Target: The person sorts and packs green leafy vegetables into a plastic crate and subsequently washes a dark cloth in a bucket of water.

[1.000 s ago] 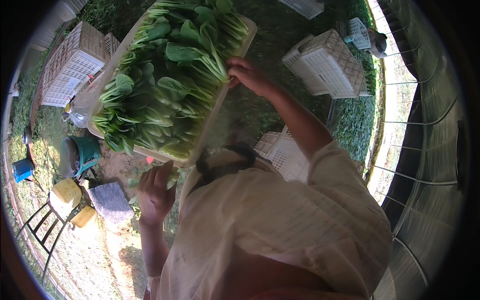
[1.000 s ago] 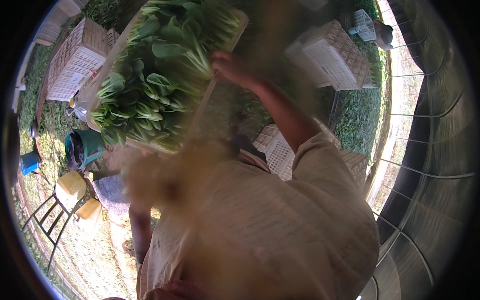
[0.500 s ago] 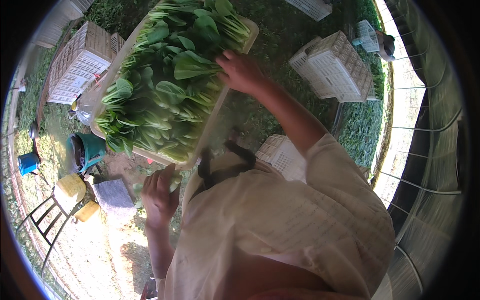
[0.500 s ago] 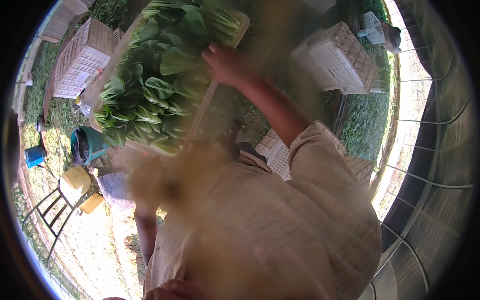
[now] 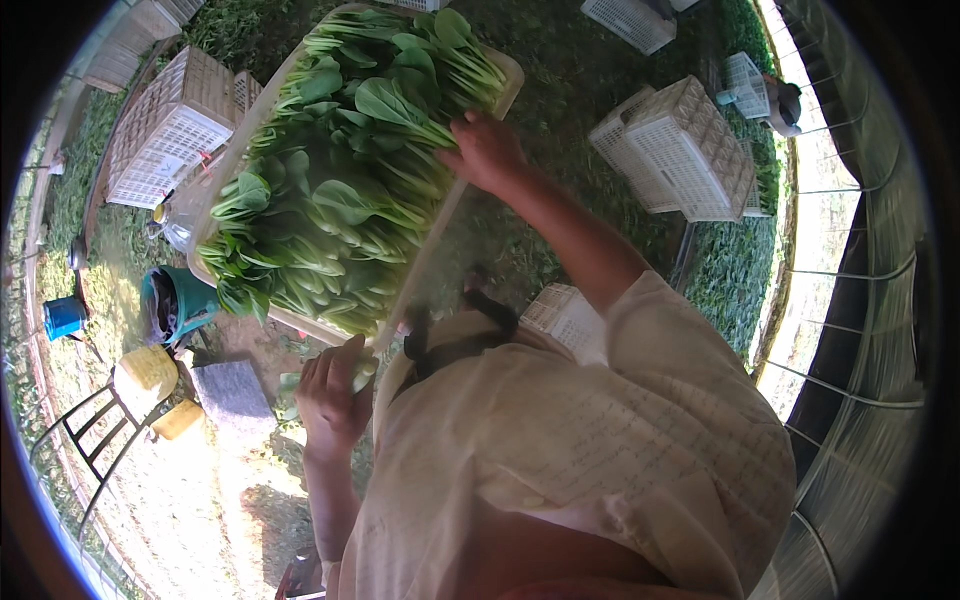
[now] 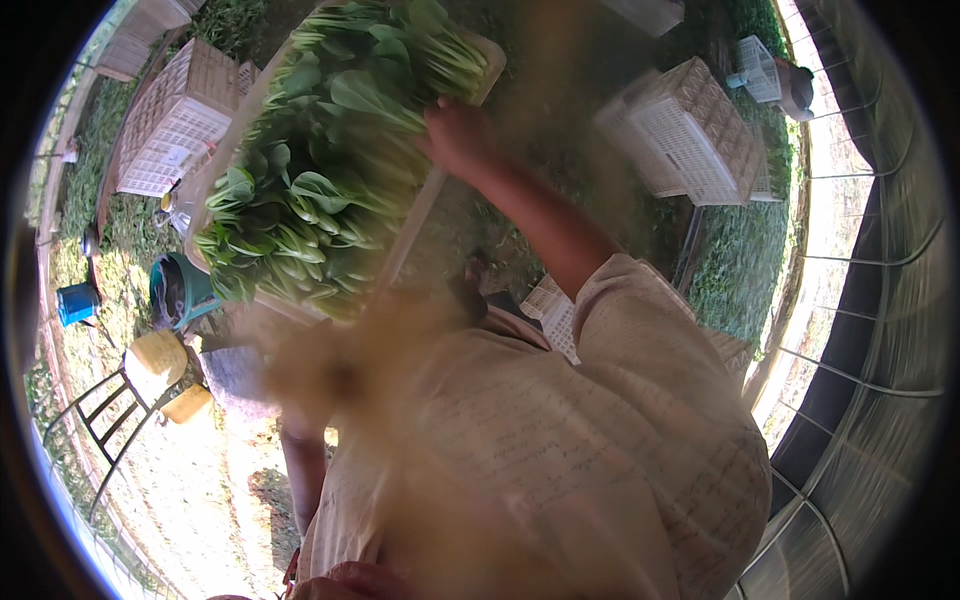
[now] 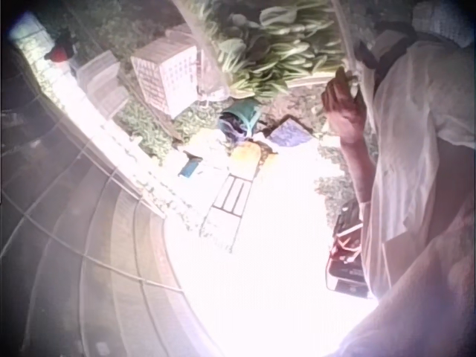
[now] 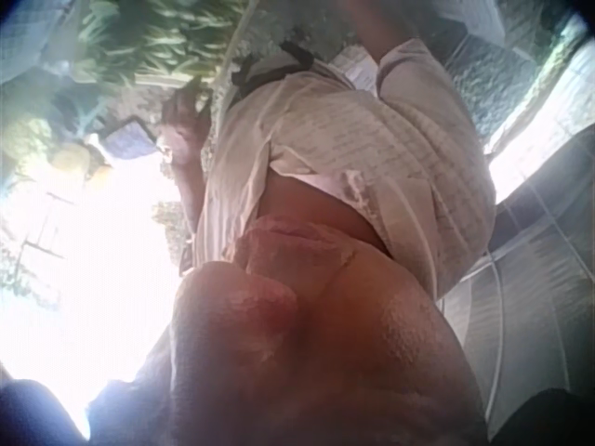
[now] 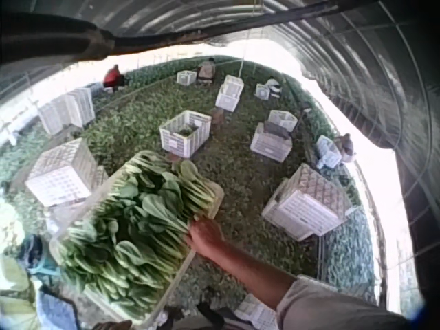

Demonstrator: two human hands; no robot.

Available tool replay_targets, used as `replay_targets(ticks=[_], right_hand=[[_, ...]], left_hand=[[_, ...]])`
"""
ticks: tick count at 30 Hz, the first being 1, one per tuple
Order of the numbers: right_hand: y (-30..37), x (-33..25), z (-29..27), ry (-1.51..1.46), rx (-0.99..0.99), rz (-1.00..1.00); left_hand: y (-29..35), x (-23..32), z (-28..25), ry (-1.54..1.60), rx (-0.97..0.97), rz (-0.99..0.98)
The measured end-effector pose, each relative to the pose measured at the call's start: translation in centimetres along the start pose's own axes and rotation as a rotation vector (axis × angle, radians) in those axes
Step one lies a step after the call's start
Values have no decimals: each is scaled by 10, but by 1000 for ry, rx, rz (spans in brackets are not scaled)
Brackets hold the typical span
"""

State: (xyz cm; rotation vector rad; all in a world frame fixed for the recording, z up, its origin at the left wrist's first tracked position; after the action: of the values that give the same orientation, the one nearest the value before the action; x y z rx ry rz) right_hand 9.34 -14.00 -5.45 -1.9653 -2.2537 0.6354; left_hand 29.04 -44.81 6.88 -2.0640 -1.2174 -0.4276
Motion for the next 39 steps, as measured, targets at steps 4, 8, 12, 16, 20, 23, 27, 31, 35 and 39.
replay_targets(ticks=[4, 8, 12, 16, 20, 23, 27, 31, 35, 39], right_hand=[[-2, -26, -29, -20, 190, 45], [-23, -23, 18, -185, 261, 161], [-35, -28, 82, -48, 207, 178], [-38, -30, 115, 219, 150, 45], [-32, -25, 121, 283, 202, 9], [-30, -24, 116, 131, 225, 27], [-39, -8, 97, 26, 132, 116], [-45, -6, 26, -378, 257, 185], [7, -14, -31, -647, 307, 353], [81, -18, -39, -776, 231, 634]], left_hand=[[4, -10, -1, -8, 25, -4], [0, -16, -3, -3, 4, 3], [6, -23, -10, 5, -3, 10], [21, -41, -11, -21, -6, -22], [31, -54, -3, -6, -63, 13], [23, -52, -1, 0, -80, 102], [1, -39, 2, -11, -101, 255], [-30, -11, 3, -14, -72, 416], [-69, 13, 37, 42, 50, 611], [-118, 1, 115, -131, 18, 706]])
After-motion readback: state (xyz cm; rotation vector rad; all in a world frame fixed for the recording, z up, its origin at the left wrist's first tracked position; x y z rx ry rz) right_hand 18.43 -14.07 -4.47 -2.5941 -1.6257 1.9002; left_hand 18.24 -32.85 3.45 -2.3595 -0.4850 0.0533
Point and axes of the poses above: each hand's wrist, its own y-axis away from the middle knuckle, its own z-axis out of the palm, x = y × z, the point moved 8 cm from there along -y, towards the middle knuckle, and after that the axes turned 14 degrees about x, right-handed, at the moved point
